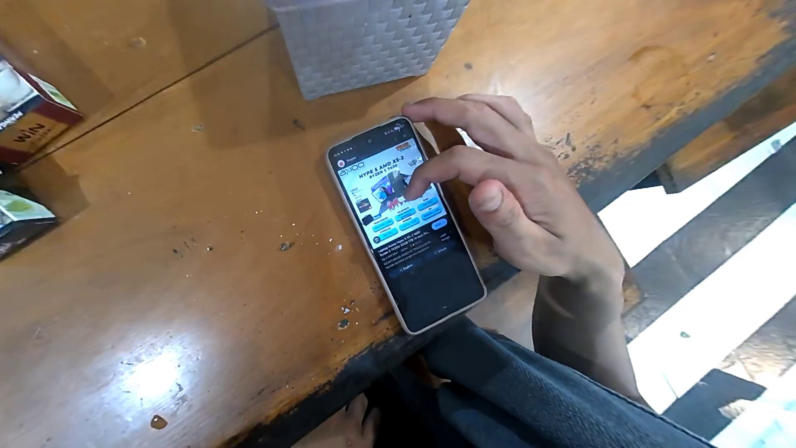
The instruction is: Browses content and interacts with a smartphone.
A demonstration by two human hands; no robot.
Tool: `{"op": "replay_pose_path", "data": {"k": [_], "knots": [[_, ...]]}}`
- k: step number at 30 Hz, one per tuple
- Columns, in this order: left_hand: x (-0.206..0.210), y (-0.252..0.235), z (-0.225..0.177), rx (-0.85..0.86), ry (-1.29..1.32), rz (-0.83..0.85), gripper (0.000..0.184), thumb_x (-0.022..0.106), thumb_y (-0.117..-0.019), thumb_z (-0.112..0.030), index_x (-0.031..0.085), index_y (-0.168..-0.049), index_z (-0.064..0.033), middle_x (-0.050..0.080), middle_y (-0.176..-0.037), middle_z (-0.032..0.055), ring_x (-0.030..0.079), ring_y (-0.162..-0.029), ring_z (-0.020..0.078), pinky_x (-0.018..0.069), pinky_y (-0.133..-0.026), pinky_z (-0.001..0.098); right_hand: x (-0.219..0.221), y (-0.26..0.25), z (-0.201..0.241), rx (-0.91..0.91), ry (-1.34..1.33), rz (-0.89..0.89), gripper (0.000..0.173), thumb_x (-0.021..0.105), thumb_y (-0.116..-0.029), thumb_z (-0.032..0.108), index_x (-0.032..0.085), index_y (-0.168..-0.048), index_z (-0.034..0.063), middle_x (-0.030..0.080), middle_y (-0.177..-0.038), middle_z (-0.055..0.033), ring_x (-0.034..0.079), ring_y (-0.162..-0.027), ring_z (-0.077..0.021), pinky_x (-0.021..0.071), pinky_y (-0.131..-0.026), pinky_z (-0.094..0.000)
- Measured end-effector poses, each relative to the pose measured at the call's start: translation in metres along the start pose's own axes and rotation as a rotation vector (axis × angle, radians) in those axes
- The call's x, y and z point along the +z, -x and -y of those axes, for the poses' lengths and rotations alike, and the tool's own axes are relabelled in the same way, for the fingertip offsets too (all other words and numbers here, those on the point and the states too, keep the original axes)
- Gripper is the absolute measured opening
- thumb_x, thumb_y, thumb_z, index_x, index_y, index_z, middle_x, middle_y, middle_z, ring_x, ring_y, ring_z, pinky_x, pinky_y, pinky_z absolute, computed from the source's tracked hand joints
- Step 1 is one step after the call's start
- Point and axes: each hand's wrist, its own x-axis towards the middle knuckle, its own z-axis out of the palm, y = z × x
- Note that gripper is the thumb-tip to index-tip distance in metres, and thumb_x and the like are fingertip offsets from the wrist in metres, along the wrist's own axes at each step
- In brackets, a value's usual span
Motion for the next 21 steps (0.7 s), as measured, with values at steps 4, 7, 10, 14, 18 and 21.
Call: {"op": "replay_pose_path", "data": {"k": [4,7,10,14,18,21], "knots": [[-0.0009,-0.0003,0.0002,0.004,-0.004,0.017,0.049,0.053,-0.1066,-0.029,0.051,-0.145,0.0009,0.057,-0.134,0.0291,0.056,-0.125,0.0463,0.045,-0.105,0.0571,0.0002,-0.0002,0.0006,0.005,0.002,0.0,0.059,0.023,-0.1073,0.049,0.075,-0.111,0.0208,0.047,-0.154,-0.0103,0.035,-0.147,-0.0342,0.0278,-0.116,-0.0607],[-0.0009,-0.0014,-0.0001,-0.007,0.002,0.031,0.05,0.053,-0.1063,-0.029,0.05,-0.146,0.0005,0.057,-0.135,0.0291,0.056,-0.126,0.046,0.0442,-0.106,0.0568,0.0003,-0.0015,0.0012,0.017,-0.012,-0.017,0.062,0.019,-0.107,0.051,0.068,-0.123,0.0163,0.049,-0.153,-0.01,0.038,-0.145,-0.0334,0.0305,-0.115,-0.0594],[0.0002,-0.0016,0.0002,-0.007,0.016,0.021,0.049,0.054,-0.106,-0.028,0.05,-0.146,0.0006,0.057,-0.135,0.0293,0.056,-0.125,0.046,0.0445,-0.106,0.0561,0.0004,-0.0033,0.0028,0.027,-0.035,-0.028,0.067,0.018,-0.1064,0.054,0.059,-0.139,0.012,0.05,-0.153,-0.0092,0.041,-0.144,-0.0306,0.0322,-0.116,-0.0589],[0.0014,-0.0011,0.0006,-0.004,0.008,0.011,0.049,0.054,-0.1061,-0.029,0.051,-0.145,0.0003,0.058,-0.133,0.0288,0.057,-0.124,0.0456,0.0451,-0.105,0.0559,0.0007,-0.0038,0.0037,0.031,-0.012,-0.016,0.068,0.018,-0.1059,0.055,0.051,-0.15,0.0142,0.046,-0.156,-0.0079,0.039,-0.146,-0.0303,0.0325,-0.116,-0.0588],[0.0014,-0.0012,0.0009,0.0,-0.016,0.02,0.051,0.053,-0.1063,-0.031,0.05,-0.146,0.0005,0.058,-0.134,0.0284,0.057,-0.124,0.0451,0.0449,-0.106,0.0551,0.0014,-0.0029,0.004,0.019,0.025,0.006,0.066,0.017,-0.1058,0.054,0.052,-0.151,0.0201,0.043,-0.159,-0.0089,0.037,-0.146,-0.0324,0.0299,-0.115,-0.06],[0.0022,-0.0008,0.0013,0.002,-0.011,0.005,0.05,0.053,-0.1062,-0.03,0.051,-0.145,0.0005,0.058,-0.133,0.0284,0.057,-0.123,0.0451,0.0459,-0.105,0.0554,0.0018,-0.0034,0.0041,0.017,0.064,0.033,0.064,0.017,-0.1061,0.055,0.053,-0.15,0.0265,0.04,-0.16,-0.0103,0.034,-0.147,-0.0346,0.0278,-0.115,-0.0613]]}}
